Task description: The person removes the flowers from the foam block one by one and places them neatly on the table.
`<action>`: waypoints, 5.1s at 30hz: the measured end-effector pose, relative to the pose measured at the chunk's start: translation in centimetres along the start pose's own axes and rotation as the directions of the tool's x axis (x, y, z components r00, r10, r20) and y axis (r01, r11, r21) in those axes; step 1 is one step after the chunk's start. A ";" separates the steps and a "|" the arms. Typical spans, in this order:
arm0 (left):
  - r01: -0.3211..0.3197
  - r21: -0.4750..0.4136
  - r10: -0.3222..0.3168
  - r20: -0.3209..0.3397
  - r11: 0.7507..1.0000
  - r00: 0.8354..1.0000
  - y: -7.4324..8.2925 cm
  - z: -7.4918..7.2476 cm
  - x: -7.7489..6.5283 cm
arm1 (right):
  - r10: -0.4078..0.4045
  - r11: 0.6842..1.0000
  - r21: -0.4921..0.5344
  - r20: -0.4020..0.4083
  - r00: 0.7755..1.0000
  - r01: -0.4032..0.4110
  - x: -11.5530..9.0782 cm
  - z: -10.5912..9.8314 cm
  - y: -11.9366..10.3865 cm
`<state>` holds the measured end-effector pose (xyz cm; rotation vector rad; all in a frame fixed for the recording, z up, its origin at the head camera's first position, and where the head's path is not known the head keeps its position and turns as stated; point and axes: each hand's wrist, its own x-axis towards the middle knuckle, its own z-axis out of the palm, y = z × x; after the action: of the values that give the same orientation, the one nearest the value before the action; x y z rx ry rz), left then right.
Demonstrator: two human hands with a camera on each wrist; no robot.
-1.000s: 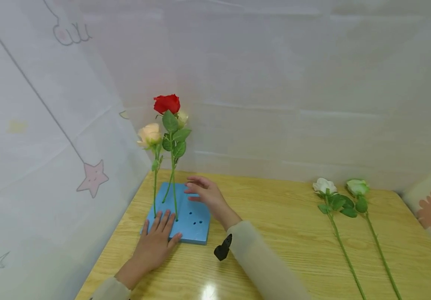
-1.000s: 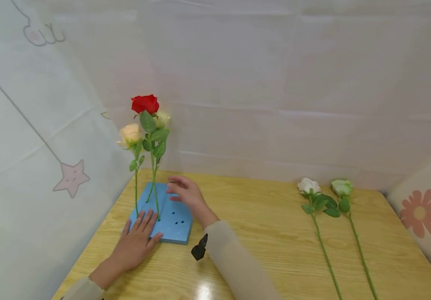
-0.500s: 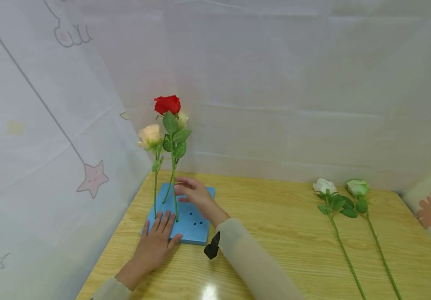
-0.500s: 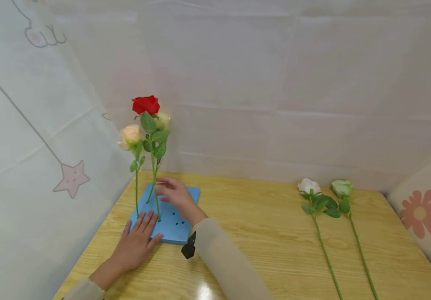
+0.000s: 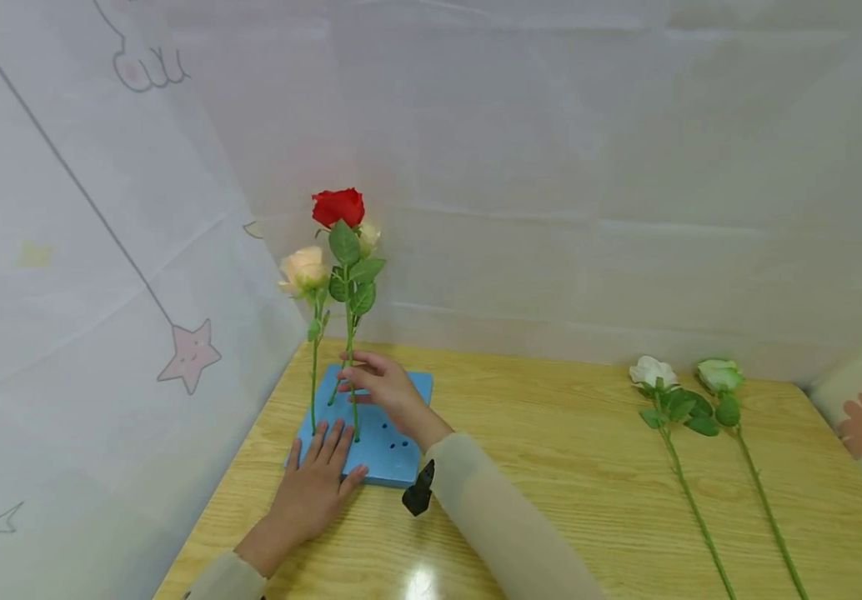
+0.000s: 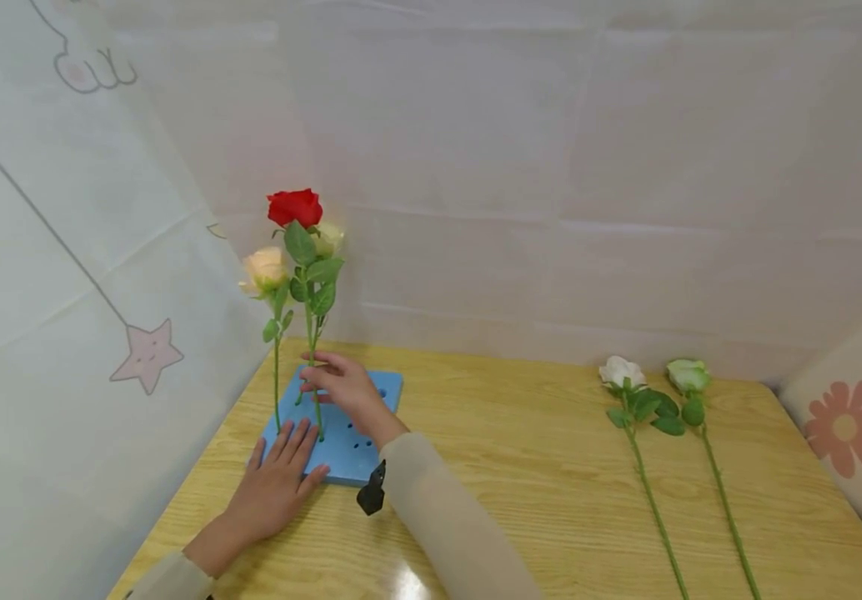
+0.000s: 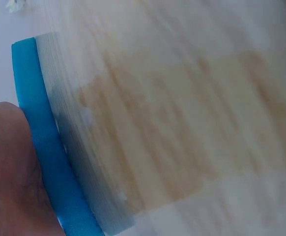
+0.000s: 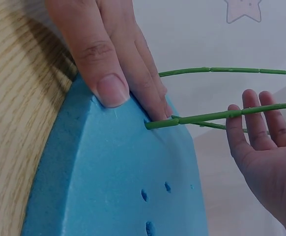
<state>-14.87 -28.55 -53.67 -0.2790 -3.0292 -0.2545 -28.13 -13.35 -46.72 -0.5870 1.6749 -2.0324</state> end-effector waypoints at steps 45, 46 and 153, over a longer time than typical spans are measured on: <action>0.003 -0.047 -0.002 0.012 0.999 1.000 -0.4 0.5 0.1 | -0.118 0.991 -0.069 -0.005 0.993 0.117 -3.0 -2.1 -6.0; 0.006 -0.045 -0.006 0.017 0.999 1.000 -0.3 0.4 0.1 | -0.115 0.991 -0.066 -0.006 0.993 0.114 -3.2 -2.3 -6.1; 0.013 -0.064 -0.011 0.036 0.998 0.999 -0.2 0.3 0.2 | 0.413 0.910 0.016 -0.126 0.902 -0.414 -32.2 -28.7 -1.3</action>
<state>-15.13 -28.70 -53.97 -0.2726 -3.0627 -0.3523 -18.61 28.41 -52.02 -0.0871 1.7091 -1.7782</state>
